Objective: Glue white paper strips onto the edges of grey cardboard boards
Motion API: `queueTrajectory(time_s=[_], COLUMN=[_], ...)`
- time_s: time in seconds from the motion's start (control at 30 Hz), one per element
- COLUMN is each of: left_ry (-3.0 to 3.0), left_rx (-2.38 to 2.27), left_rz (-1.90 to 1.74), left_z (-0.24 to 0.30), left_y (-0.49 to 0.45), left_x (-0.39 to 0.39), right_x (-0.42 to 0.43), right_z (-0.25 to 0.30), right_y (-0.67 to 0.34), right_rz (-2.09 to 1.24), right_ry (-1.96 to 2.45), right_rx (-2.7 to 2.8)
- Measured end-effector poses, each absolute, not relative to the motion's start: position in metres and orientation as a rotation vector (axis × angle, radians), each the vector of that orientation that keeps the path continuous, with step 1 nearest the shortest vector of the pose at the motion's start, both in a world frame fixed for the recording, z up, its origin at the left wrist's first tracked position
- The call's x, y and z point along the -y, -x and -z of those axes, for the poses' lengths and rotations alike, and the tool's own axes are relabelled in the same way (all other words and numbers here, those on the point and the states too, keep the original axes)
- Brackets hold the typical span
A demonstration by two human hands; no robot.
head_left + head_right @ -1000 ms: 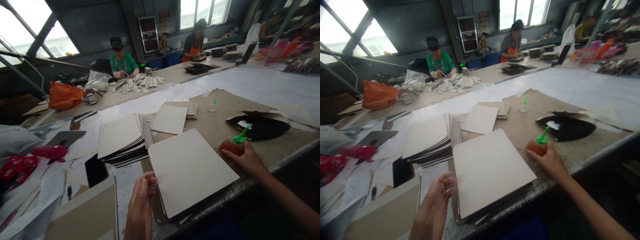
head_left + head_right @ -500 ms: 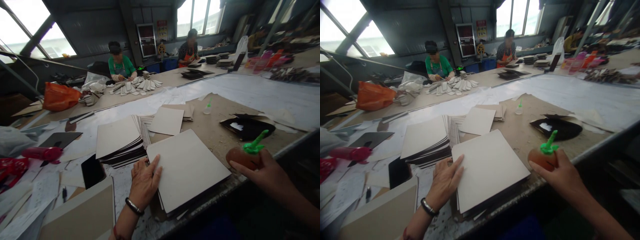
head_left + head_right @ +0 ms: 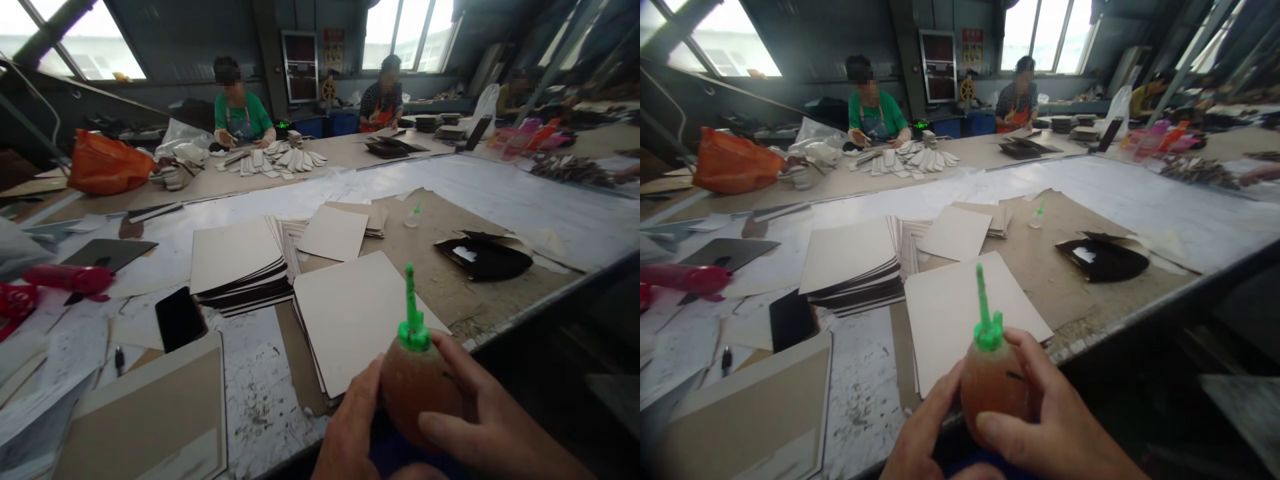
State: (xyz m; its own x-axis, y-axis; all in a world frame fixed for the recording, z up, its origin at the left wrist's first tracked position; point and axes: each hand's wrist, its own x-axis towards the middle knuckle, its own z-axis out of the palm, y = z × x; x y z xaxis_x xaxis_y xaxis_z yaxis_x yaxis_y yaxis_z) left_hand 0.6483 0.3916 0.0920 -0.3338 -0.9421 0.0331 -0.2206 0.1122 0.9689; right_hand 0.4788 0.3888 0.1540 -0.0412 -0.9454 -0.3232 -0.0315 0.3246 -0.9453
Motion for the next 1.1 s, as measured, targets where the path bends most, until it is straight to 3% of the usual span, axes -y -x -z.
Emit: queueTrajectory(time_s=[0.37,0.8,1.1], left_ry=[-1.339,-0.721,-0.637], left_rx=[1.209,0.902,0.660], left_rz=[1.293,1.881,1.950], left_z=[-0.101,-0.130,-0.137], left_y=[-0.629,-0.638,-0.616], left_x=[-0.399,-0.372,-0.369], right_x=[-0.385,-0.391,-0.393], right_z=[-0.132,-0.125,-0.100], right_y=[-0.501,-0.477,-0.489], right_rz=[1.022,1.071,1.509], right_ry=[1.195,1.697,1.806], right_rx=[-1.318,-1.486,-1.683])
